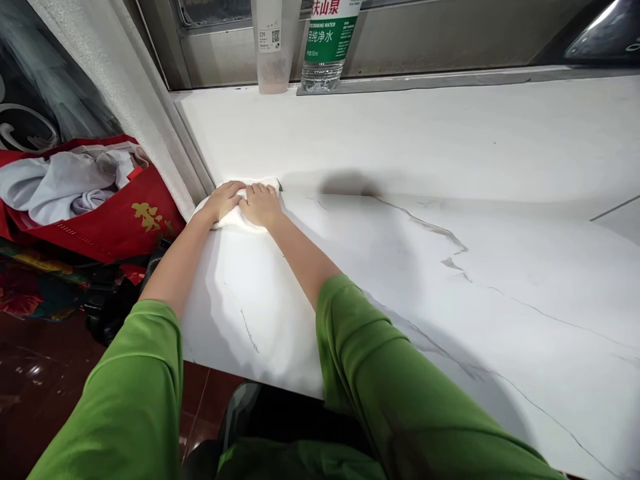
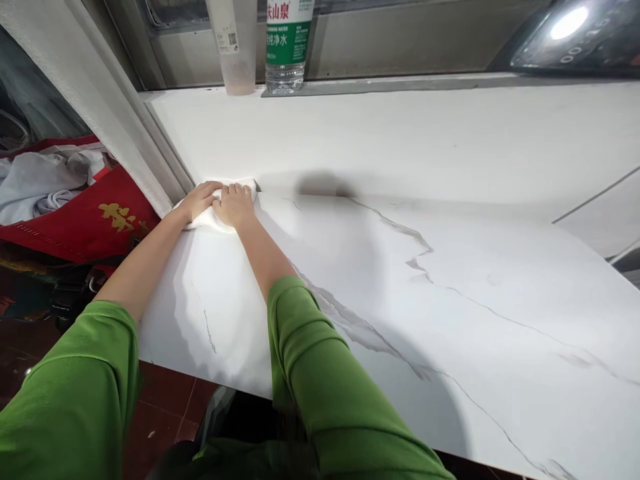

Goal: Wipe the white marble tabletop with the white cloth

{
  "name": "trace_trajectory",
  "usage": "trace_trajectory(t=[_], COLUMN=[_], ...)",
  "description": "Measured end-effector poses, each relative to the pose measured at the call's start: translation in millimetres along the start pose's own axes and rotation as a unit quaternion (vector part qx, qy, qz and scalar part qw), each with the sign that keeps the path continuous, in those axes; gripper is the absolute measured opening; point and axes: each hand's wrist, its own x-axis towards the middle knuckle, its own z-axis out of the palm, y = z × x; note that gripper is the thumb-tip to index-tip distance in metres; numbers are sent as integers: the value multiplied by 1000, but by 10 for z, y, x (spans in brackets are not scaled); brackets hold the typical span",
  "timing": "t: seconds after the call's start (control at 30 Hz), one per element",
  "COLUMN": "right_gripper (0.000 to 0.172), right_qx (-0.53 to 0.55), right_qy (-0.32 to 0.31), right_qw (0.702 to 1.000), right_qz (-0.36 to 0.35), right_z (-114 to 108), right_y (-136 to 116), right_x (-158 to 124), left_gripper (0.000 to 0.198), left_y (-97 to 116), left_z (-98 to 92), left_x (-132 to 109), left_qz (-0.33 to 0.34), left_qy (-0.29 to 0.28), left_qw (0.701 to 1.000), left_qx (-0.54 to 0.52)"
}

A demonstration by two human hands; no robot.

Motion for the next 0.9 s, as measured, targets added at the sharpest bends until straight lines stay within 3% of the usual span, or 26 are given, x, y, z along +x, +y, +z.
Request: trace_trajectory(t=[0.27, 0.5, 0.7, 0.9], right_gripper=[56, 58, 57, 60], right_qx=[-18, -3, -10, -30], right_qy=[5, -2, 2, 4], right_qw=[1000, 1000, 1000, 998], right_qz=[-7, -4, -13, -58], right_z=[-13, -99, -229, -431], right_y=[5, -28, -54, -20], right_x=[-65, -384, -1027, -1978], left_gripper=[56, 57, 54, 55], left_y=[24, 278, 700, 1451], left_z=[21, 10, 72, 164], left_x=[-39, -325, -821, -1581], left_qz=[-6, 10, 33, 0], left_qy=[3, -7, -6, -22], left_qw=[1000, 999, 998, 998], left_qx=[20, 36, 48, 56])
